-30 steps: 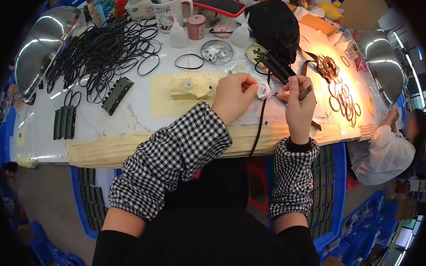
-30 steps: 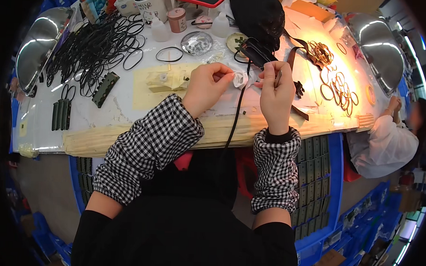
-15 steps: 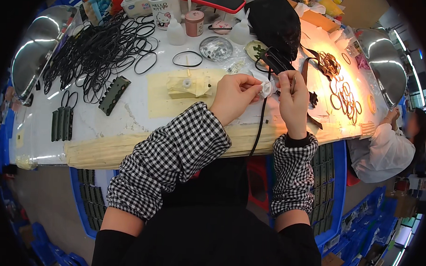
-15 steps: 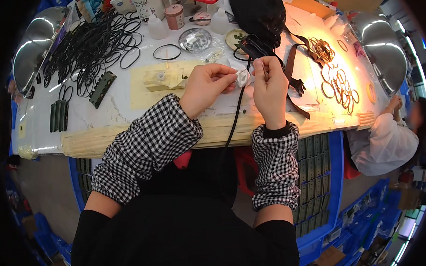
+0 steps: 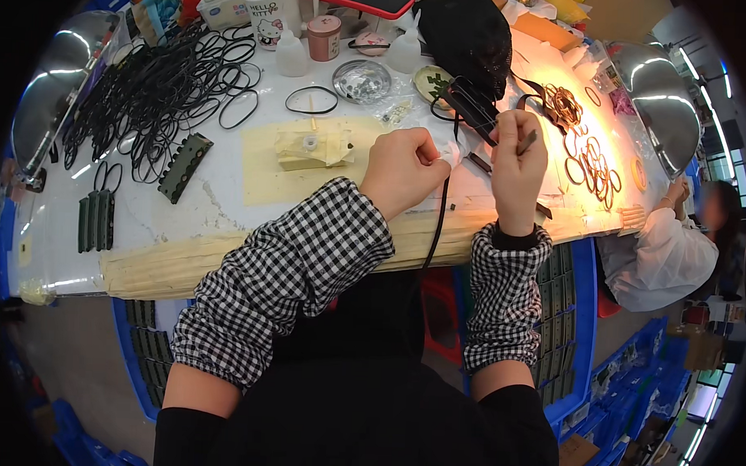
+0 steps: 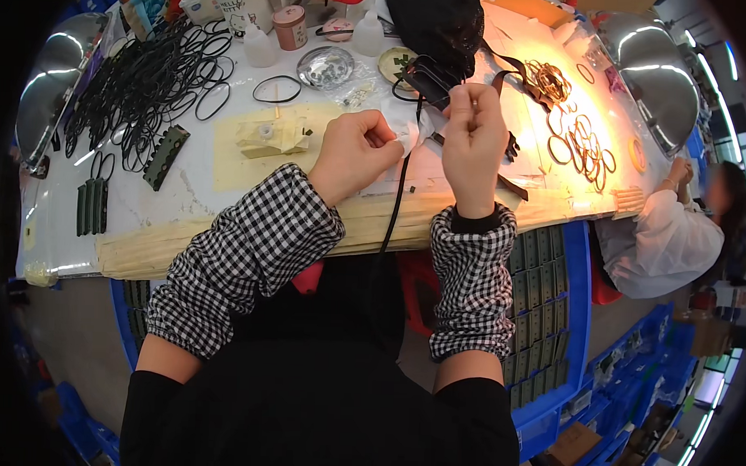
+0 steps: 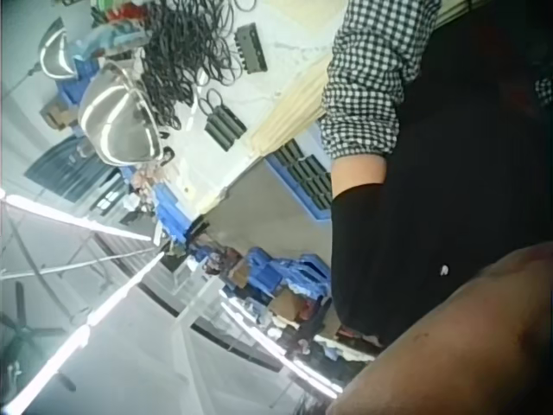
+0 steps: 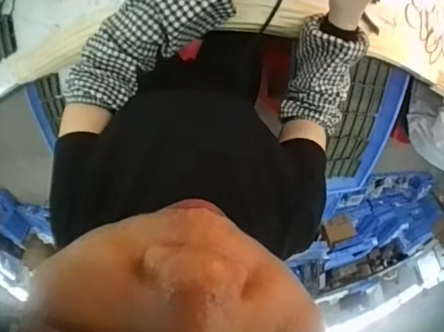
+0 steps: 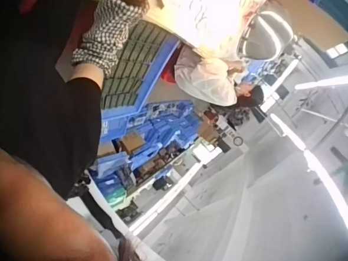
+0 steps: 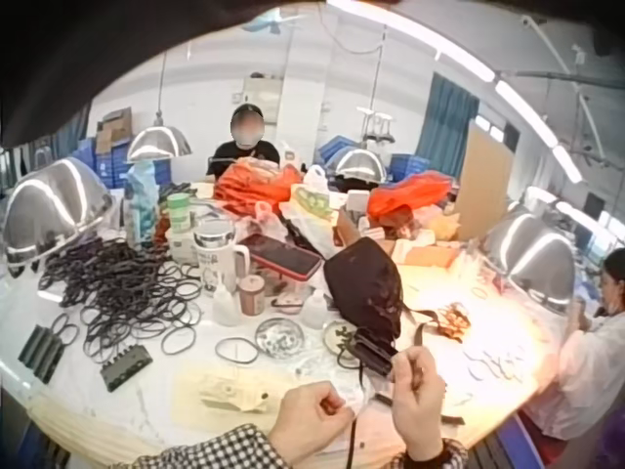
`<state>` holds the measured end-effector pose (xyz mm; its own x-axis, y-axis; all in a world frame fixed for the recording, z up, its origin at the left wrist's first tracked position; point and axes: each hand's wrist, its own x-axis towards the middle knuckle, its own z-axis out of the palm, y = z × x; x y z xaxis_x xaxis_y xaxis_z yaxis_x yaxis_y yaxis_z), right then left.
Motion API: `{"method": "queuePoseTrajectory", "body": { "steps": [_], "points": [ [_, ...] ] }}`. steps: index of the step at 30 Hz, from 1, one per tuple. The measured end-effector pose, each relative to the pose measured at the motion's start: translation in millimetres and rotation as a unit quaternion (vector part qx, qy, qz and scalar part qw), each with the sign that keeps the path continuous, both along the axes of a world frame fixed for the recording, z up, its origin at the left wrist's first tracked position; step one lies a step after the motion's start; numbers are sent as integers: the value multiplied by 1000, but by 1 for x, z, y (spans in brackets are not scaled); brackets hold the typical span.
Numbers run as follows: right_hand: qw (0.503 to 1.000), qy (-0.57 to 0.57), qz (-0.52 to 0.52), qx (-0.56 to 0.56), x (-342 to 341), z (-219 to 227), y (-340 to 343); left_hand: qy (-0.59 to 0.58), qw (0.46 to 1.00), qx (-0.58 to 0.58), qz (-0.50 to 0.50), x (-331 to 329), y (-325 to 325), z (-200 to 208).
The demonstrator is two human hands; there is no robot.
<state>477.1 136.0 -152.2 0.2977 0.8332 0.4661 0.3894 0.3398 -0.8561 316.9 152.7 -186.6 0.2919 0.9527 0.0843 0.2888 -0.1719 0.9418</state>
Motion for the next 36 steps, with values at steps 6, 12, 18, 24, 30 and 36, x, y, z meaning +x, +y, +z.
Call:
{"method": "queuePoseTrajectory", "body": {
  "steps": [6,12,18,24,30,36],
  "points": [
    [999,2,4,-32,4,2,-4,-133,991,-9,16,-1,2,-6],
    [998,-47,21,-41,-5,-16,0,-198,979,-53,16,2,2,-9],
    [996,-71,23,-51,-7,-16,1,-169,985,-37,6,0,2,-6],
    [991,-114,49,-42,-12,-17,1,-112,992,22,55,-2,0,-4],
    [999,33,0,30,5,3,-3,-23,989,122,75,6,-7,-15],
    [999,1,-41,26,-7,33,-20,160,953,254,43,11,-32,-14]
  ]
}}
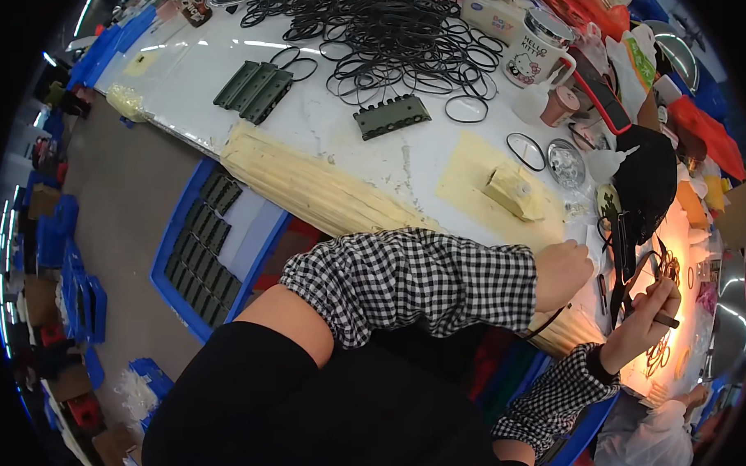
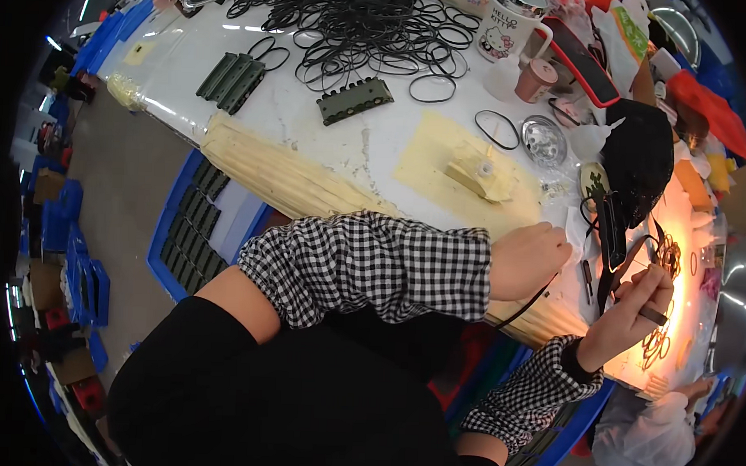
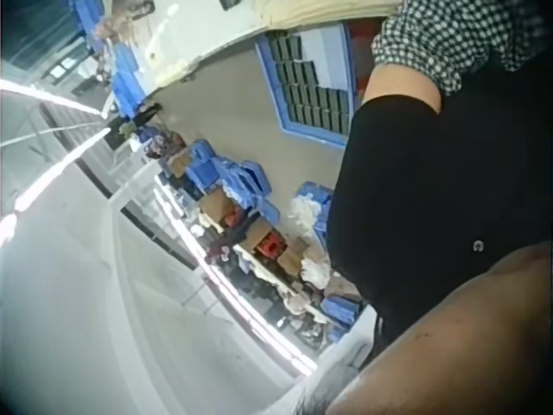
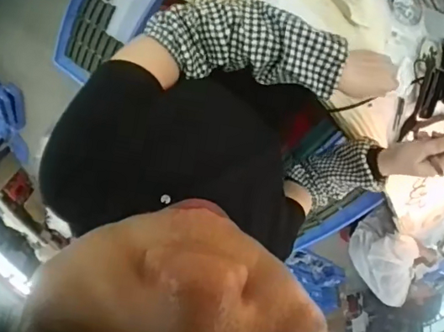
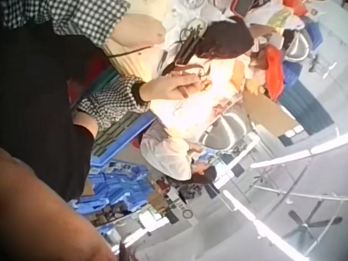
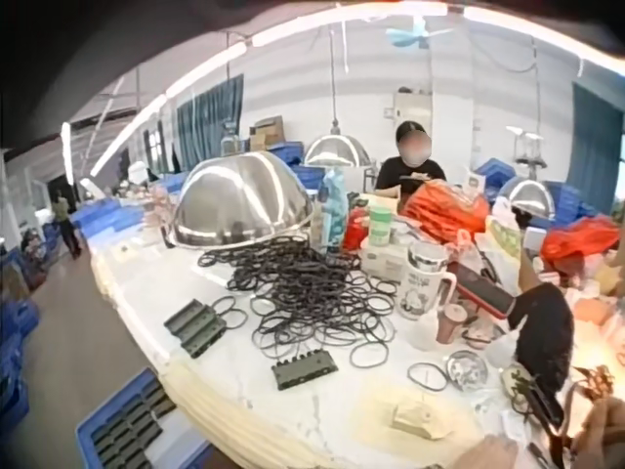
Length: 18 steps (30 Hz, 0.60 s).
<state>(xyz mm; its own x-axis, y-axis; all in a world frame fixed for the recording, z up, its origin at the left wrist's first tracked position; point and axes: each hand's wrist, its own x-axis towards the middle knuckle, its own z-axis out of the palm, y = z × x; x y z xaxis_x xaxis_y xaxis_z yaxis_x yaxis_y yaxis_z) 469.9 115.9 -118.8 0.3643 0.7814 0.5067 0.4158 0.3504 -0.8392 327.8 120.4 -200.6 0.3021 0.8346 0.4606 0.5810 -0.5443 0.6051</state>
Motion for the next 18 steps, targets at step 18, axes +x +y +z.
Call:
{"method": "queuePoseTrajectory", "body": {
  "steps": [18],
  "points": [
    [949,-226,215,51,-122,9,27,137,877,171,428,-325,-51,52]
  ]
}}
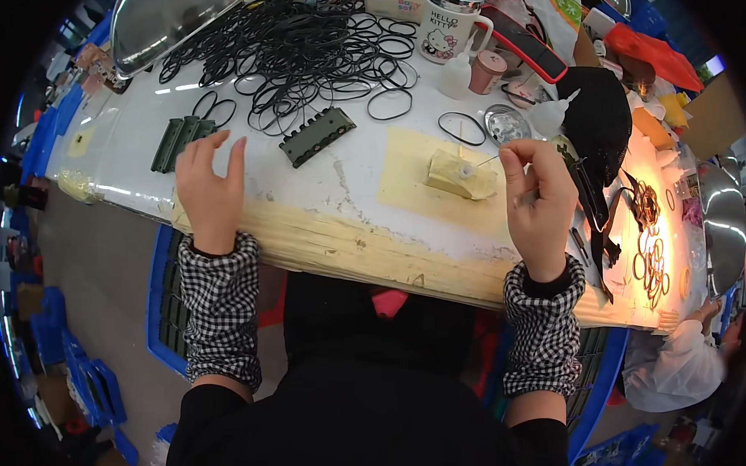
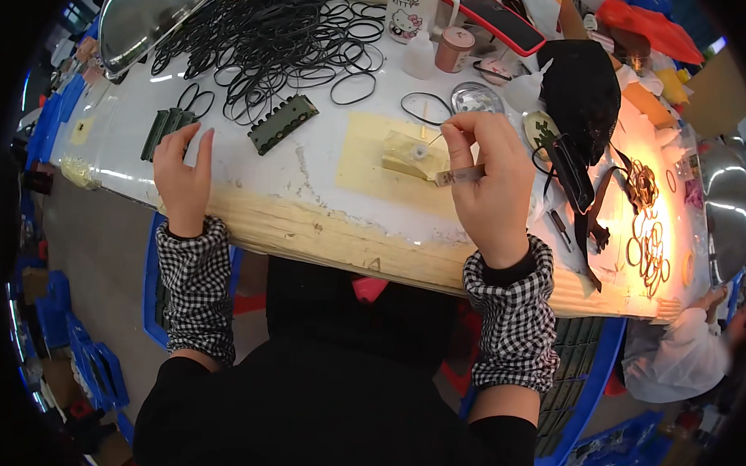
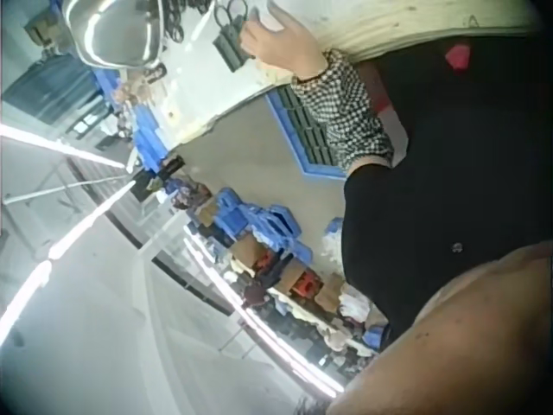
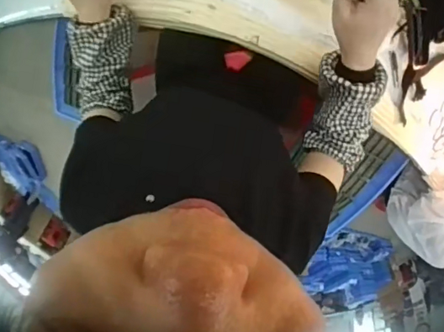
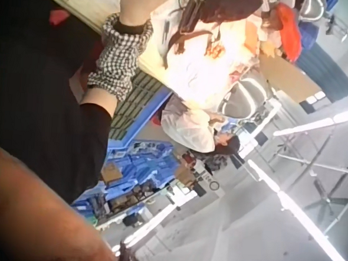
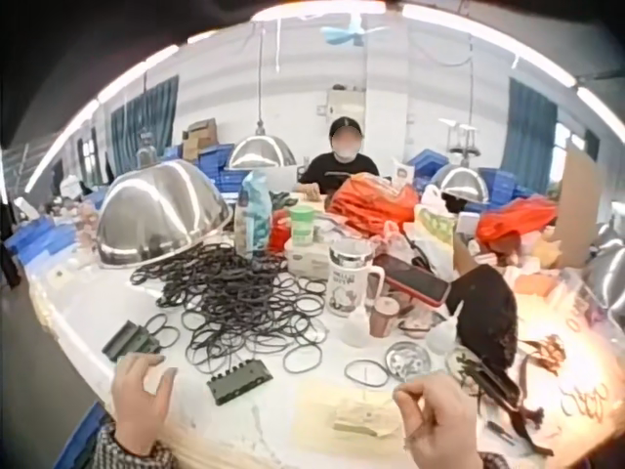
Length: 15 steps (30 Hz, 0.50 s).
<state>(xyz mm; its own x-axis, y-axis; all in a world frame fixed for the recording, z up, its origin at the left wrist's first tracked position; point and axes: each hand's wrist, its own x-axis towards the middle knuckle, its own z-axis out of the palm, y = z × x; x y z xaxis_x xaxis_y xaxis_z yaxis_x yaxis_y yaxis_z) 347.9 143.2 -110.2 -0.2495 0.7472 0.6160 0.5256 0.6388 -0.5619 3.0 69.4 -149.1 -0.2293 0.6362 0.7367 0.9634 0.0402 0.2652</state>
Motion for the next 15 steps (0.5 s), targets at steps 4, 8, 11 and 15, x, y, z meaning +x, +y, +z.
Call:
{"method": "queuePoseTrajectory", "body": {
  "steps": [4,8,11,15],
  "points": [
    [996,-83,17,-38,-10,-7,3,30,985,-141,97,-62,-8,-14],
    [993,-105,3,-49,-8,-8,-4,-27,983,-148,104,-68,-7,-21],
    [994,-101,-20,-39,-2,2,-13,-42,985,-124,115,-76,-8,-27],
    [996,-69,-42,-22,8,8,-28,-91,984,-111,104,-77,-18,-23]
  ]
}}
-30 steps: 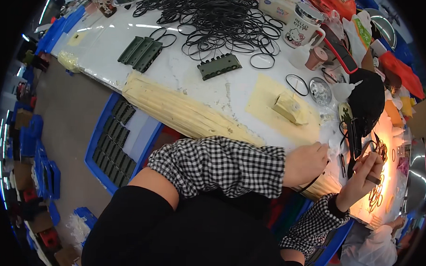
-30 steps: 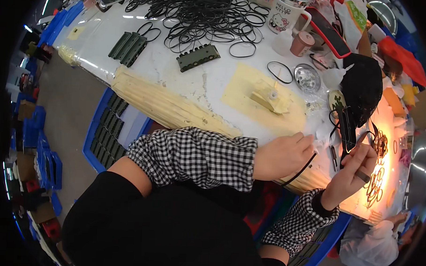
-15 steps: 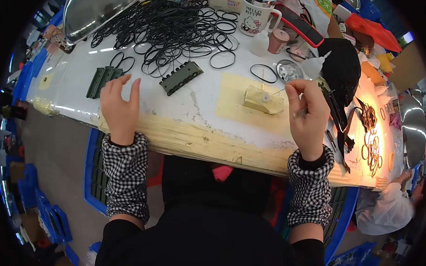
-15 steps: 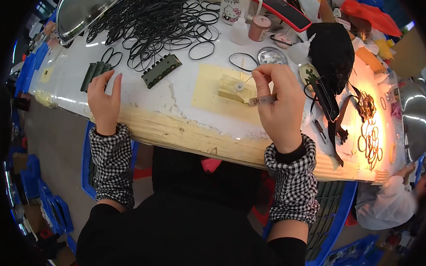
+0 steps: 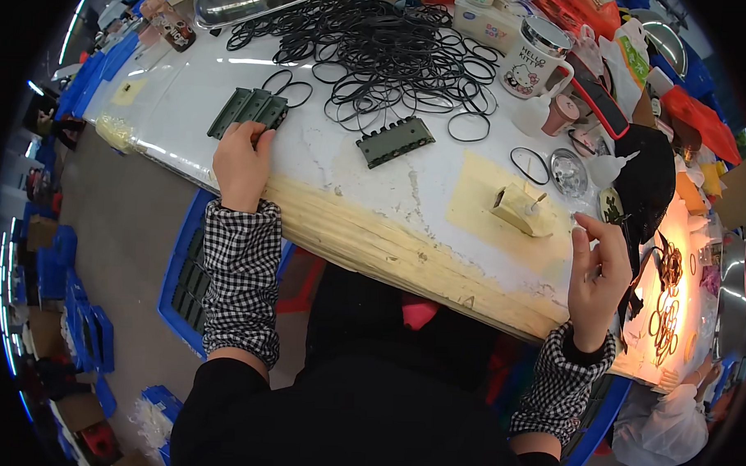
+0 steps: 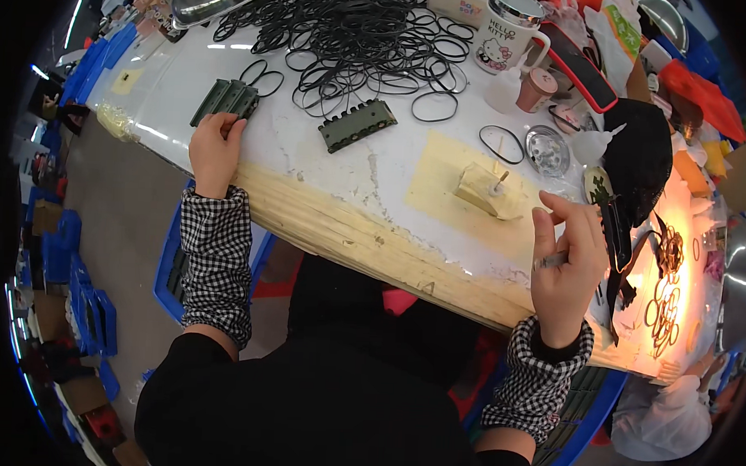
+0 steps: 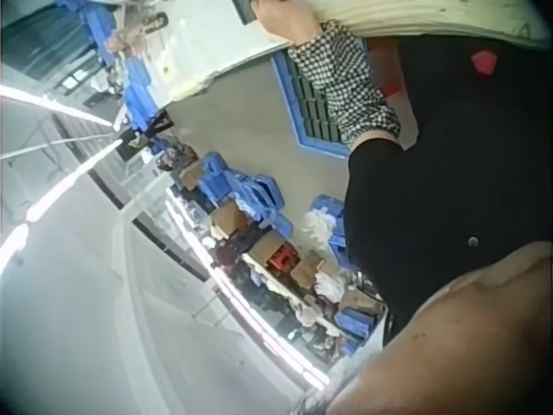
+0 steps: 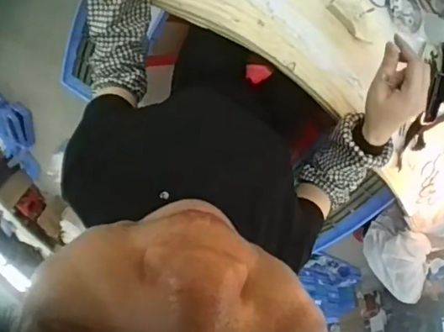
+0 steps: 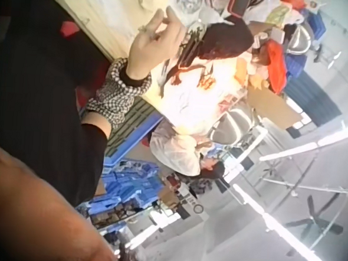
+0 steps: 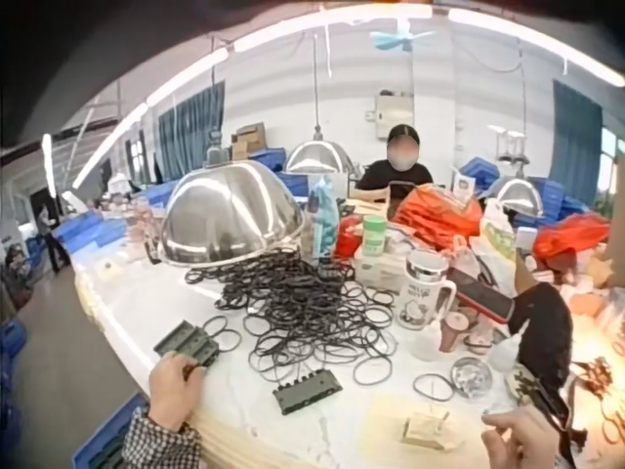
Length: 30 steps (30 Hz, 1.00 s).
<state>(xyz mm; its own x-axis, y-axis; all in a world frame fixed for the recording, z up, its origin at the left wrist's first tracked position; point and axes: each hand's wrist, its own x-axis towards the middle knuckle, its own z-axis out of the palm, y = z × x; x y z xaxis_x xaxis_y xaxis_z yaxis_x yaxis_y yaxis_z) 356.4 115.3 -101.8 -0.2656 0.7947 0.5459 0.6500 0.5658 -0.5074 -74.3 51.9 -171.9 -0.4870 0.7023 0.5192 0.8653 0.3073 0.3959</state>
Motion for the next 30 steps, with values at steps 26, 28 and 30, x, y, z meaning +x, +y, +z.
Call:
{"method": "queuePoseTrajectory", "body": {
  "steps": [26,28,30],
  "points": [
    [955,181,142,-189,-38,-14,-50,-870,289,-95,-387,201,-26,-5],
    [956,179,143,-185,-38,-14,-50,-872,288,-95,-384,200,-27,-7],
    [958,175,145,-176,-39,-15,-50,-873,285,-93,-385,200,-27,-9]
  ]
}}
